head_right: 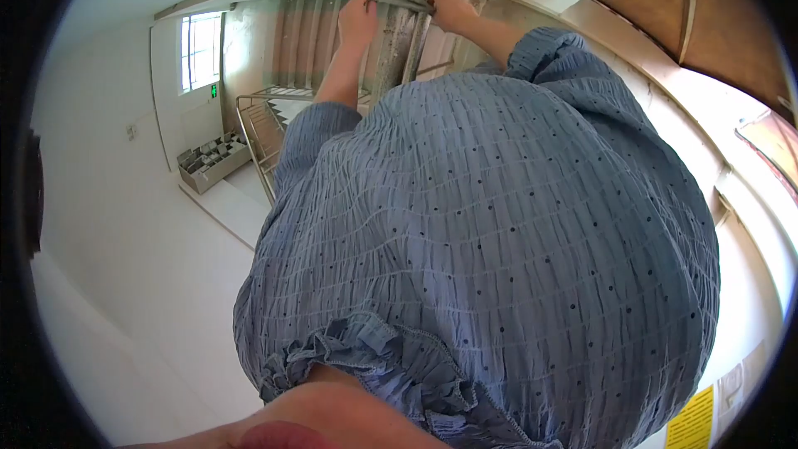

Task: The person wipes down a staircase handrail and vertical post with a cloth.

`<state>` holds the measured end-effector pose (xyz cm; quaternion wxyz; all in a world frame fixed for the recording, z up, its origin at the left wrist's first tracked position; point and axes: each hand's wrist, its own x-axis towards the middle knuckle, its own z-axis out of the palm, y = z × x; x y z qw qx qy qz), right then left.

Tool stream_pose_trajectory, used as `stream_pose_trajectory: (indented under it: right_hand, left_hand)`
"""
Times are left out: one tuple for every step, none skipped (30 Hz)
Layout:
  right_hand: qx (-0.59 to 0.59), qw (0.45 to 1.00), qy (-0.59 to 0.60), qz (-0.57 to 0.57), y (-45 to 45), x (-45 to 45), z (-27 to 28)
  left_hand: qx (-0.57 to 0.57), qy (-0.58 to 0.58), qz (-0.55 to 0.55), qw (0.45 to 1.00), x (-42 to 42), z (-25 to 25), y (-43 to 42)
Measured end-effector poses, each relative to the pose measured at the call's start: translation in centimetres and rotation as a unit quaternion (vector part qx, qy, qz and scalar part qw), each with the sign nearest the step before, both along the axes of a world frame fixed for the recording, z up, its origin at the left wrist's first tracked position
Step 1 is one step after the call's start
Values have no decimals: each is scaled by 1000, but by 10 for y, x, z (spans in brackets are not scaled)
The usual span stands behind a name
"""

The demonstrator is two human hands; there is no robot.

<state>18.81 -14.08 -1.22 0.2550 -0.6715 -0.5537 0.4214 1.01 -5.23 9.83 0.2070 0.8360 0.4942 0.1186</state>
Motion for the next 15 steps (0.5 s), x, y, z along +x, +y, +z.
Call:
stream_pose_trajectory:
  right_hand:
    - [-1, 1000, 0, 1, -3, 1, 2]
    - [-14, 1000, 0, -1, -4, 3, 5]
    - [-26, 1000, 0, -2, -4, 4, 6]
    - [-26, 1000, 0, 4, 2, 5, 6]
    - [-18, 999, -3, -51, 11, 9, 9]
    - [-13, 994, -5, -106, 18, 11, 8]
    - [-14, 995, -6, -102, 20, 12, 6]
    - [-26, 996, 9, -86, 21, 10, 2]
    - [-39, 996, 26, -71, 21, 8, 0]
    - [-40, 997, 27, -67, 18, 3, -2]
    - [-66, 997, 36, -1, 11, -5, -4]
    - [-92, 993, 45, 65, 6, -10, -7]
    - [-93, 992, 47, 66, 2, -14, -10]
    - [-73, 989, 73, 103, -2, -17, -14]
    - [-55, 984, 100, 140, -7, -20, -16]
  left_hand:
    - [-1, 0, 1, 1000, 1, 0, -2]
    - [12, 12, 1, 1000, 0, 0, -3]
    - [25, 24, 2, 999, -2, -2, -4]
    - [25, 24, 7, 999, -4, -4, -2]
    - [38, 17, 11, 999, -3, -4, 3]
    - [49, 11, 14, 999, -2, -3, 5]
    - [48, 10, 19, 999, -2, -2, 5]
    - [37, 10, 23, 999, -4, -3, 4]
    - [27, 10, 27, 999, -6, -3, 4]
    - [26, 12, 31, 999, -9, -1, 0]
    - [8, 23, 33, 999, -15, 2, -6]
    - [-9, 34, 35, 999, -18, 3, -10]
    - [-10, 36, 36, 999, -20, 4, -12]
    - [30, 48, 6, 998, -23, 5, -13]
    - [67, 61, -24, 996, -24, 5, -17]
